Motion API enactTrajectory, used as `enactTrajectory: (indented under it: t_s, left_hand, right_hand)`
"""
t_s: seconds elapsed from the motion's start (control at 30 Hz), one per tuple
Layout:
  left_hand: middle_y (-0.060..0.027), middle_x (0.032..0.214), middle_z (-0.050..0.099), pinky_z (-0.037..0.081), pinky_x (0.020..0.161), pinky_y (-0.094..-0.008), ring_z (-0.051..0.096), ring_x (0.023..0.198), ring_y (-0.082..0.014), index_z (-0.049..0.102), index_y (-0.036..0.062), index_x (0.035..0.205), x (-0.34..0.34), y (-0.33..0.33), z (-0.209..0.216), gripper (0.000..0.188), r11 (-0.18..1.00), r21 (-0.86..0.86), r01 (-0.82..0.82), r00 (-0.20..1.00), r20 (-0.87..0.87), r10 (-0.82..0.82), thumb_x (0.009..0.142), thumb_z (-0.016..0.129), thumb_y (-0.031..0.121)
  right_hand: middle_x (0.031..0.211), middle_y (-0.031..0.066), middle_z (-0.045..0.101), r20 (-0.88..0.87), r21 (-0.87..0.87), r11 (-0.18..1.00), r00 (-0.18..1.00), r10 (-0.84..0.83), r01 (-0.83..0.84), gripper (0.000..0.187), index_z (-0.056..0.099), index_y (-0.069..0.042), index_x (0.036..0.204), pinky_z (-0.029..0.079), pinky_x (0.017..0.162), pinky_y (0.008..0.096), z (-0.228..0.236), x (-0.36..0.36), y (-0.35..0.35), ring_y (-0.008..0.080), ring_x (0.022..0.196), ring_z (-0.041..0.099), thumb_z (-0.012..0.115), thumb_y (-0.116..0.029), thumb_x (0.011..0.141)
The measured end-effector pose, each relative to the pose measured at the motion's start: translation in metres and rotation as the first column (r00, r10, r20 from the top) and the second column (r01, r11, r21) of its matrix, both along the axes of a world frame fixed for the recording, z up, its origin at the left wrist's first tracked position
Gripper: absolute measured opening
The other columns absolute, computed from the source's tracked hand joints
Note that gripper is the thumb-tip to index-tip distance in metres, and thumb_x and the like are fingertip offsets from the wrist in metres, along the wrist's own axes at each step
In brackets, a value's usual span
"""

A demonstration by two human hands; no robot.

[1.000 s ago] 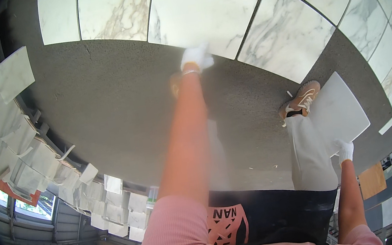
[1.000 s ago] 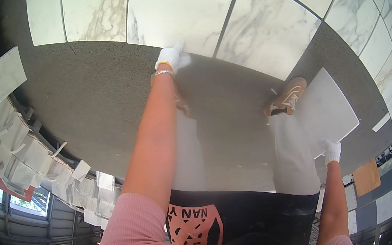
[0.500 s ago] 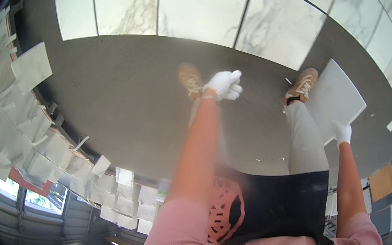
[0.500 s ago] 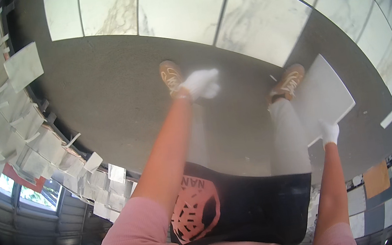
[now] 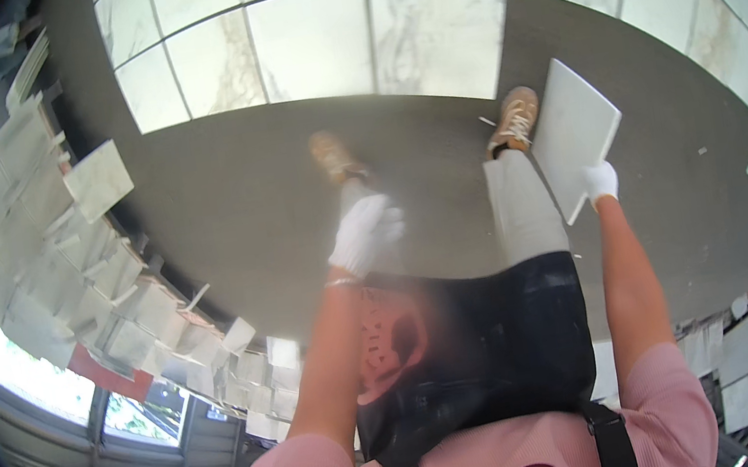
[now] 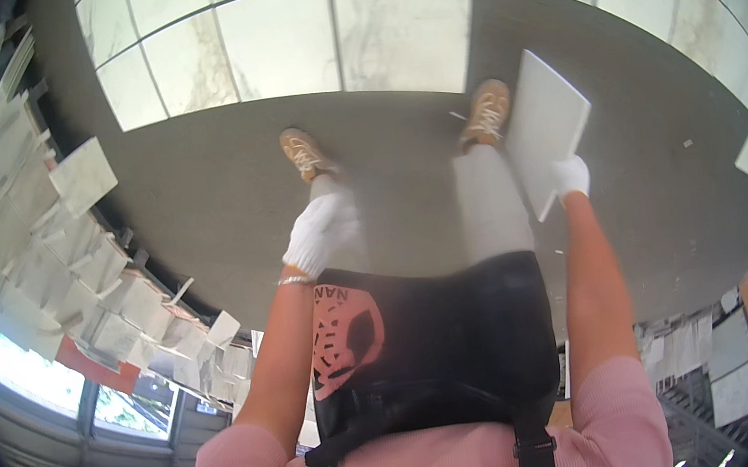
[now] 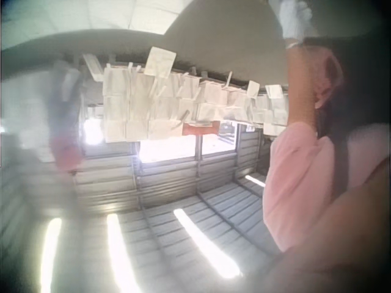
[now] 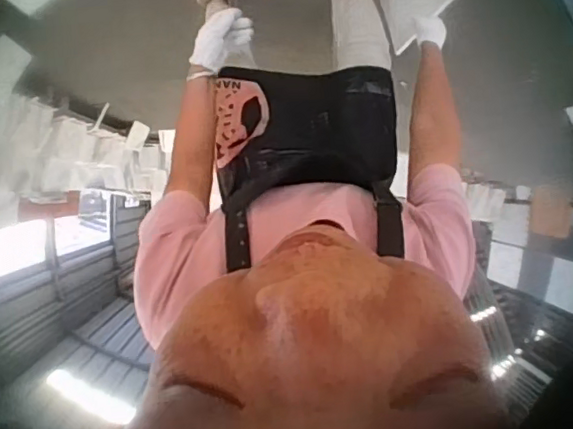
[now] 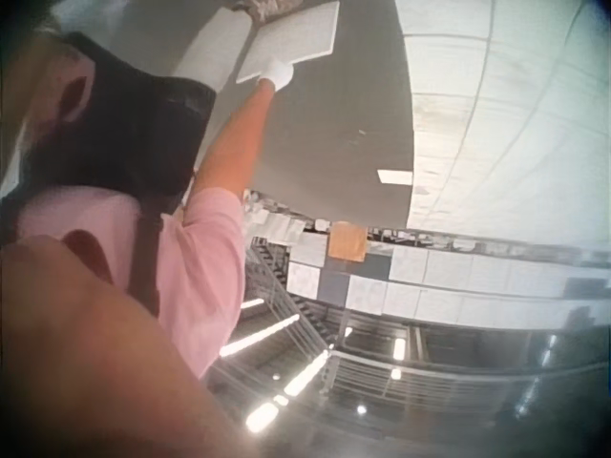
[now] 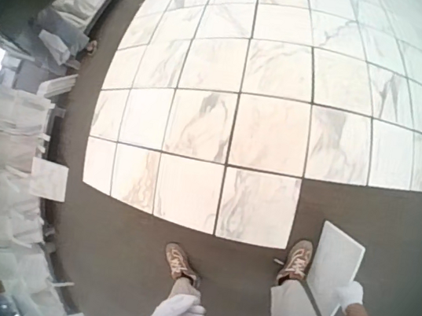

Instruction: The person picks up white rectangular tiles from a rack and places them on the floor in a grid pattern. They repeatedly retrieve tiles and align them with previously placed tiles, building a tiled section on the floor.

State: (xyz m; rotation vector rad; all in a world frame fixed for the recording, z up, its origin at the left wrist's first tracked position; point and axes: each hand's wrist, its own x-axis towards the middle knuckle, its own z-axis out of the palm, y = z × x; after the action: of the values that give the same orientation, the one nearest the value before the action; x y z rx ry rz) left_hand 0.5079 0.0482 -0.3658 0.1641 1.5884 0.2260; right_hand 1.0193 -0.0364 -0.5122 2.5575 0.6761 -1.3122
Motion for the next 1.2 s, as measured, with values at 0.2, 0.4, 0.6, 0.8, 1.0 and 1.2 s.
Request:
enactTrajectory:
  t_s: [0.2, 0.4, 0.6, 0.8, 1.0, 1.2]
  left_hand:
    - [-0.0137, 0.101, 0.07, 0.058, 0.073, -0.0356, 0.07, 0.084, -0.0245, 0.058, 0.0033, 0.122, 0.076, 0.019, 0.091, 0.03, 0.974, -0.141, -0.18, 0.983, 0.012, 0.183, 0.103, 0.056, 0.026]
    - [-0.0135, 0.109, 0.069, 0.058, 0.082, -0.034, 0.069, 0.092, -0.0213, 0.059, 0.0028, 0.128, 0.121, 0.046, 0.05, 0.038, 0.991, 0.011, 0.132, 0.99, 0.037, -0.132, 0.102, 0.058, 0.031]
    - [-0.0121, 0.135, 0.063, 0.042, 0.107, -0.0374, 0.055, 0.131, -0.0251, 0.059, 0.0107, 0.138, 0.154, 0.063, -0.031, 0.053, 0.775, 0.261, 0.575, 0.815, -0.103, -0.57, 0.096, 0.059, 0.044]
    - [-0.0099, 0.14, 0.056, 0.044, 0.108, -0.0428, 0.057, 0.123, -0.0265, 0.045, 0.0093, 0.147, 0.197, 0.024, 0.033, 0.054, 0.843, -0.245, -0.479, 0.625, 0.579, 0.523, 0.1, 0.061, 0.032]
    - [-0.013, 0.133, 0.058, 0.047, 0.104, -0.0393, 0.058, 0.121, -0.0247, 0.044, -0.0025, 0.143, 0.183, 0.04, 0.104, 0.065, 0.873, -0.067, -0.484, 0.728, 0.522, 0.444, 0.082, 0.066, 0.002]
    - [-0.0131, 0.118, 0.065, 0.054, 0.09, -0.0371, 0.065, 0.105, -0.0238, 0.045, -0.0019, 0.14, 0.172, 0.042, 0.128, 0.072, 0.886, -0.101, -0.453, 0.696, 0.581, 0.422, 0.073, 0.071, 0.005]
  right_hand:
    - [0.091, 0.0227, 0.073, 0.014, -0.066, 0.899, 0.9, 0.435, -0.433, 0.034, 0.075, -0.003, 0.099, 0.055, 0.08, 0.0431, 0.008, 0.033, 0.035, 0.0411, 0.089, 0.07, 0.064, -0.026, 0.076]
    - [0.092, 0.0171, 0.075, -0.102, -0.092, 0.972, 0.973, 0.207, -0.217, 0.032, 0.075, -0.002, 0.099, 0.055, 0.074, 0.0386, 0.115, 0.08, 0.089, 0.0314, 0.084, 0.073, 0.065, -0.021, 0.076]
    - [0.101, 0.0107, 0.075, -0.425, 0.243, 0.953, 0.903, -0.064, 0.182, 0.04, 0.072, 0.007, 0.106, 0.055, 0.084, 0.0341, 0.277, 0.079, 0.112, 0.0212, 0.092, 0.071, 0.067, -0.016, 0.072]
    - [0.106, 0.0138, 0.072, -0.637, 0.185, 0.678, 0.612, -0.468, 0.711, 0.047, 0.065, 0.007, 0.118, 0.056, 0.089, 0.0361, 0.316, 0.002, 0.085, 0.0248, 0.099, 0.069, 0.071, -0.005, 0.073]
    - [0.106, 0.0156, 0.071, -0.754, 0.032, 0.576, 0.398, -0.523, 0.817, 0.039, 0.066, 0.008, 0.115, 0.057, 0.087, 0.0378, 0.301, -0.054, 0.055, 0.0255, 0.095, 0.07, 0.071, -0.005, 0.078]
    - [0.107, 0.0167, 0.071, -0.804, 0.002, 0.475, 0.284, -0.523, 0.88, 0.041, 0.066, 0.009, 0.113, 0.057, 0.088, 0.039, 0.279, -0.073, 0.041, 0.0274, 0.097, 0.069, 0.072, -0.009, 0.077]
